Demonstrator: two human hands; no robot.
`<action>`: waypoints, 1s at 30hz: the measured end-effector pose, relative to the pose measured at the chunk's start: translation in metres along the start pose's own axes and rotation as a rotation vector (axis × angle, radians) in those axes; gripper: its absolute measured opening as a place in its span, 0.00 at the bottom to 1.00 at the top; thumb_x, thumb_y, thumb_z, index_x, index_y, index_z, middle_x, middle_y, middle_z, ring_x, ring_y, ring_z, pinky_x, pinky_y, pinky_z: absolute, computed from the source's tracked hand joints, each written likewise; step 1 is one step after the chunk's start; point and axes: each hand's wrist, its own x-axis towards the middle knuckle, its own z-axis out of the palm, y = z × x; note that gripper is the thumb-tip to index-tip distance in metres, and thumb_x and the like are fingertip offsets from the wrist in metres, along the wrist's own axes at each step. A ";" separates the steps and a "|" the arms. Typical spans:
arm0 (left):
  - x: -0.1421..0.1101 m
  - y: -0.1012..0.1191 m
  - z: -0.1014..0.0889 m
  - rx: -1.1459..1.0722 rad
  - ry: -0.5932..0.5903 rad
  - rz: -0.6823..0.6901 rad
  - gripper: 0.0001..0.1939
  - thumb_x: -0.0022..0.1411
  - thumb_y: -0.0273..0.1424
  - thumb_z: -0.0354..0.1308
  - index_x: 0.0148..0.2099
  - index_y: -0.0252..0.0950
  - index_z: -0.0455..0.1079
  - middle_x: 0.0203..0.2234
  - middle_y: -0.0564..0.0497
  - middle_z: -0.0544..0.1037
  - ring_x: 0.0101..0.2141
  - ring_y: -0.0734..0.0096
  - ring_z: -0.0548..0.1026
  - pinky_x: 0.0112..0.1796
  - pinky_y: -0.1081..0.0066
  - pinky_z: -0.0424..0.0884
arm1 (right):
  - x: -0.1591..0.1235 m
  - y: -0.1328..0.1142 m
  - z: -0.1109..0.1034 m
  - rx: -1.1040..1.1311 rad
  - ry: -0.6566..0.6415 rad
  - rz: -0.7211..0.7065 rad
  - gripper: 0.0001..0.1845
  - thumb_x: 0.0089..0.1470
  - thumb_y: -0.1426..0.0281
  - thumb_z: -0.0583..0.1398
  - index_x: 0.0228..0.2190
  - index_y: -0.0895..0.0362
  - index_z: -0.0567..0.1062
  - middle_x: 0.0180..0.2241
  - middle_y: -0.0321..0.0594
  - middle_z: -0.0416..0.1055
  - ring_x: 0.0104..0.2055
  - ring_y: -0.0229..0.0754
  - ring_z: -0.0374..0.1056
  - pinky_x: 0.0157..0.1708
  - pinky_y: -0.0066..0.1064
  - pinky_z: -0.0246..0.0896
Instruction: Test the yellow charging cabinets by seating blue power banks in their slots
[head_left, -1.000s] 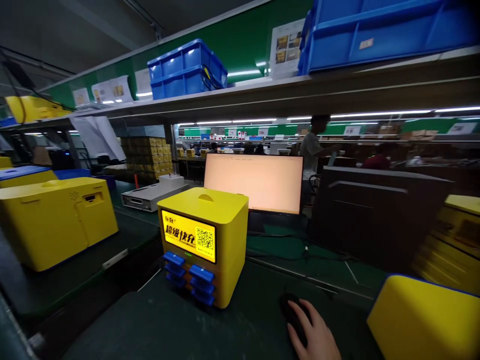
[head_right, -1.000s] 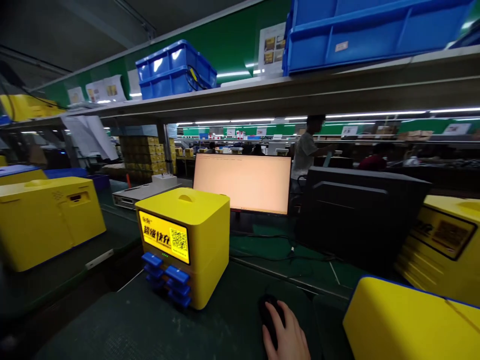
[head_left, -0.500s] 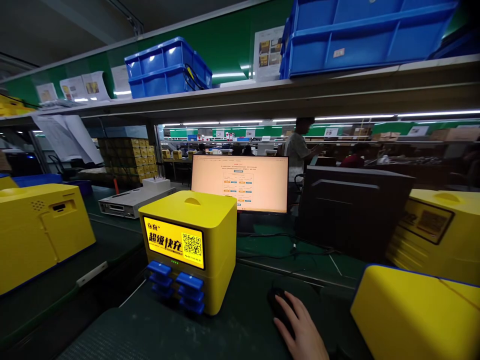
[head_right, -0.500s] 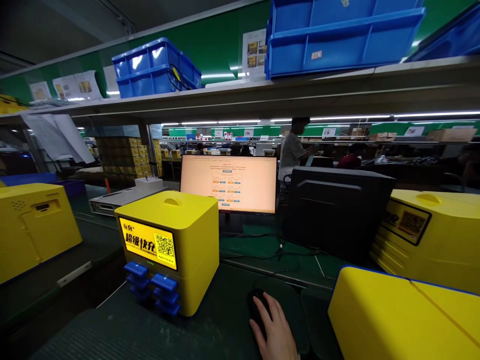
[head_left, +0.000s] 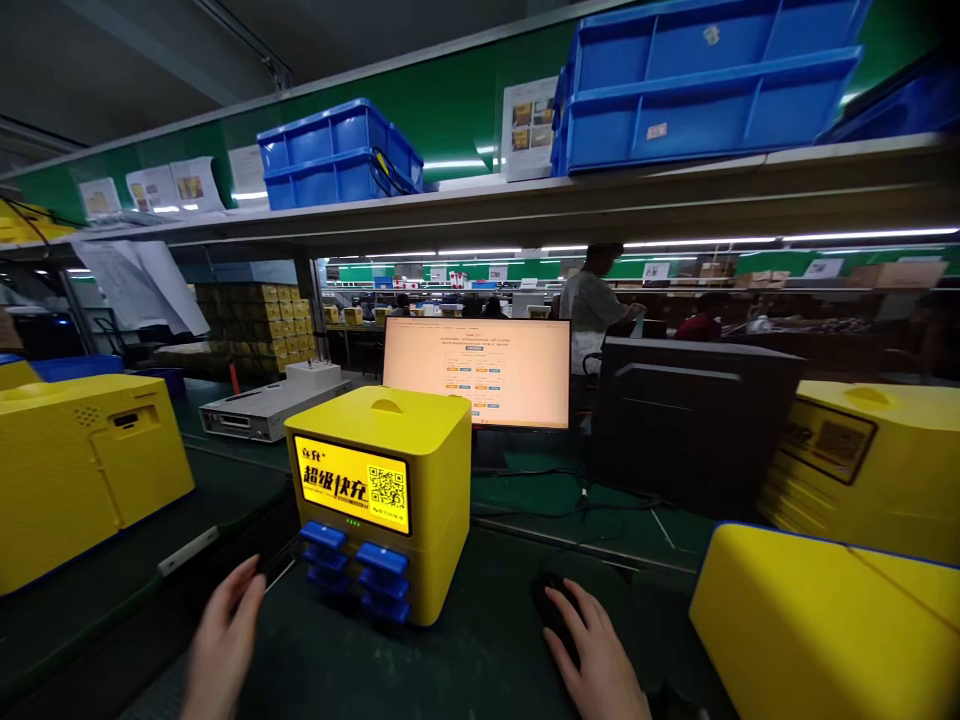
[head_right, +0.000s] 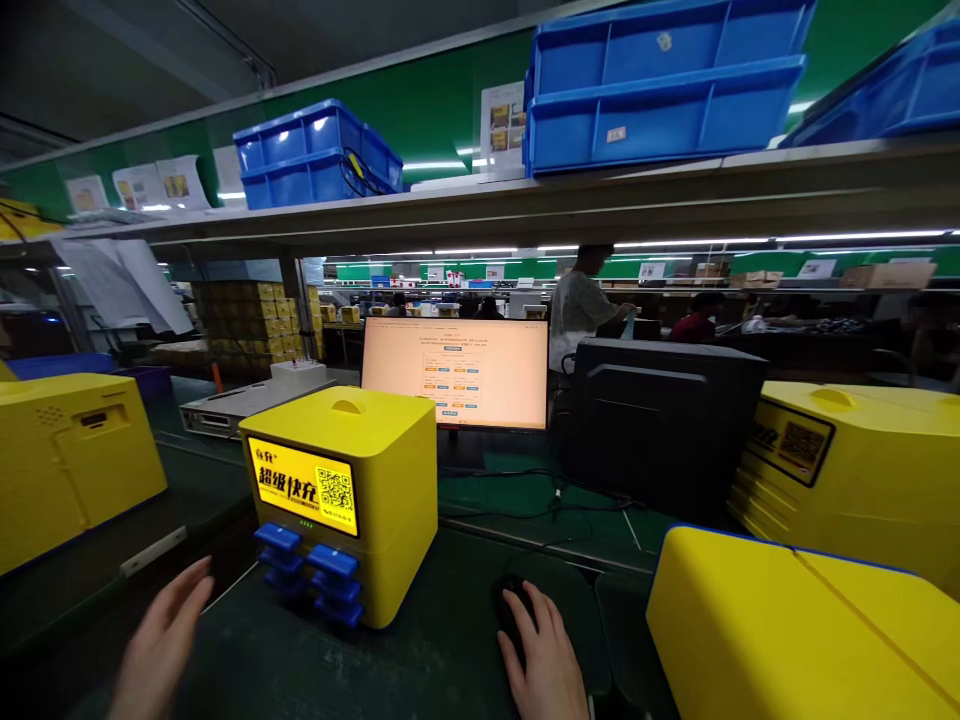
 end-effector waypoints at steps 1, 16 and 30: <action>0.005 0.000 0.017 -0.054 -0.038 -0.051 0.24 0.62 0.42 0.50 0.58 0.38 0.63 0.57 0.45 0.65 0.57 0.50 0.60 0.56 0.53 0.59 | 0.000 0.000 0.000 -0.006 0.004 -0.004 0.25 0.60 0.58 0.45 0.57 0.47 0.61 0.61 0.37 0.52 0.61 0.50 0.49 0.54 0.39 0.58; 0.029 -0.020 0.051 -0.247 -0.193 -0.226 0.30 0.59 0.49 0.46 0.53 0.30 0.66 0.44 0.40 0.76 0.51 0.50 0.69 0.53 0.55 0.63 | 0.010 0.014 0.010 0.023 0.054 -0.012 0.25 0.59 0.57 0.46 0.57 0.47 0.62 0.60 0.39 0.53 0.61 0.51 0.50 0.55 0.40 0.57; -0.002 -0.011 0.053 -0.201 -0.455 -0.017 0.22 0.52 0.51 0.53 0.38 0.37 0.69 0.34 0.48 0.75 0.39 0.56 0.73 0.35 0.66 0.69 | -0.006 0.044 0.015 0.002 0.116 0.034 0.32 0.55 0.49 0.43 0.54 0.51 0.65 0.56 0.44 0.58 0.55 0.54 0.59 0.46 0.44 0.65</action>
